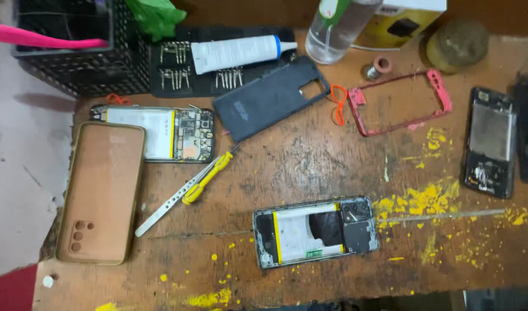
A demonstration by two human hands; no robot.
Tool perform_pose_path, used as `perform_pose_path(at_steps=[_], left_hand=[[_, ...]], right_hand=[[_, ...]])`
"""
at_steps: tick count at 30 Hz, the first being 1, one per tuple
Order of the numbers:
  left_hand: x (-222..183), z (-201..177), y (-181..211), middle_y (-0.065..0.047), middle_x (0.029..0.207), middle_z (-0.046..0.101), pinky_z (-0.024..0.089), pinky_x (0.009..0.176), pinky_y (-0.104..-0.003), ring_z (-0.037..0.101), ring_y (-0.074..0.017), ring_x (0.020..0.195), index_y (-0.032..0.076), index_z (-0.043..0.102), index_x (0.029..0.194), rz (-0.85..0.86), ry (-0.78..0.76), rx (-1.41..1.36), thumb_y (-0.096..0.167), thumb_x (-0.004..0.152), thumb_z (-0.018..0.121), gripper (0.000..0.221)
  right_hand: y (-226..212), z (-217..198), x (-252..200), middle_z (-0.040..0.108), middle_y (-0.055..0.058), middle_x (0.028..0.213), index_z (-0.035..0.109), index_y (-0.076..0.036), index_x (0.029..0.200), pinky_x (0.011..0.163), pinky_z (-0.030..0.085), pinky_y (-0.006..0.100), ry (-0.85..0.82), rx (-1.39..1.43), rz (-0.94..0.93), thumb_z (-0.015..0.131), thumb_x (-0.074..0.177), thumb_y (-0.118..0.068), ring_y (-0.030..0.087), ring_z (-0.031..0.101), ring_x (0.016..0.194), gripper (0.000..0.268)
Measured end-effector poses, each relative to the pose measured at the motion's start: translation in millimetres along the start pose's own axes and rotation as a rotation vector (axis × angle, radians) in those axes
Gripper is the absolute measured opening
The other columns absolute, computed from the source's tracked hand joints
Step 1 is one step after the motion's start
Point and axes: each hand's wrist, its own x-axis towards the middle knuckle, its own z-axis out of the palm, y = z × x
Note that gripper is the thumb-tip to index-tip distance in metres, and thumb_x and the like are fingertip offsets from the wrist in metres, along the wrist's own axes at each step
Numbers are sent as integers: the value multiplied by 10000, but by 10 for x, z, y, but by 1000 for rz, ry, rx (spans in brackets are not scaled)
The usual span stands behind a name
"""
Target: The person uses a yellow screwdriver to pry and remove the back cover of a disassembled smartphone. They carefully work around the edges of the device to separate the casing from the internal components, including the battery and motherboard.
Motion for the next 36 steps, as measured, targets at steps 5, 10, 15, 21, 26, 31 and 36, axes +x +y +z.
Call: perform_pose_path(at_steps=[5, 10, 15, 21, 26, 31, 36], left_hand=[[123, 187, -264, -187, 1500, 477, 306, 1161, -501, 415, -380, 1395, 76, 398, 1504, 14, 0, -206, 691, 914, 372, 853], [126, 505, -596, -190, 1524, 456, 299, 1174, -486, 402, -373, 1419, 75, 361, 1527, 75, -52, -566, 720, 909, 337, 894], [201, 652, -555, -192, 1549, 434, 291, 1188, -471, 390, -365, 1444, 73, 325, 1550, 114, -233, -956, 749, 904, 302, 936], [-191, 533, -391, -160, 1633, 324, 211, 1239, -411, 299, -317, 1538, 89, 189, 1608, 456, -261, -446, 806, 893, 244, 1014], [-1158, -368, -94, -257, 1636, 180, 224, 1225, -423, 184, -358, 1526, -13, 86, 1583, 753, -375, 84, 664, 968, 523, 1014], [-2135, -1632, 312, -121, 1422, 639, 454, 1172, -393, 603, -237, 1345, 102, 597, 1389, 1328, -469, -31, 271, 1036, 559, 394], [-2001, -2328, 892, -106, 977, 676, 503, 716, -410, 626, -263, 891, 22, 685, 1125, 1284, 1123, 523, 123, 854, 616, 298]], right_hand=[[-166, 181, -193, 332, 284, 1591, 289, -8, 1551, 1173, 336, 535, 28, -13, -80, 472, 940, -517, 472, 389, 1441, 816], [104, 305, -447, 320, 324, 1582, 288, 42, 1534, 1160, 348, 529, 139, -52, -219, 507, 937, -450, 493, 384, 1434, 804], [198, 527, -697, 308, 363, 1573, 287, 93, 1517, 1147, 361, 522, 377, -99, -674, 542, 934, -383, 515, 380, 1428, 795], [193, 1118, -1025, 248, 420, 1551, 230, 210, 1492, 1129, 343, 556, 595, 201, -1256, 640, 886, -329, 572, 331, 1420, 909], [207, 1233, -861, 239, 503, 1416, 281, 203, 1387, 1112, 301, 613, 497, -166, -1118, 708, 789, -266, 642, 296, 1319, 872], [176, 1235, -788, 281, 465, 1443, 341, 145, 1410, 1098, 352, 595, 438, -133, -988, 635, 894, -278, 628, 338, 1321, 729], [251, 1253, -772, 315, 420, 1483, 365, 84, 1444, 1141, 388, 565, 387, -282, -880, 563, 965, -324, 573, 381, 1362, 659]])
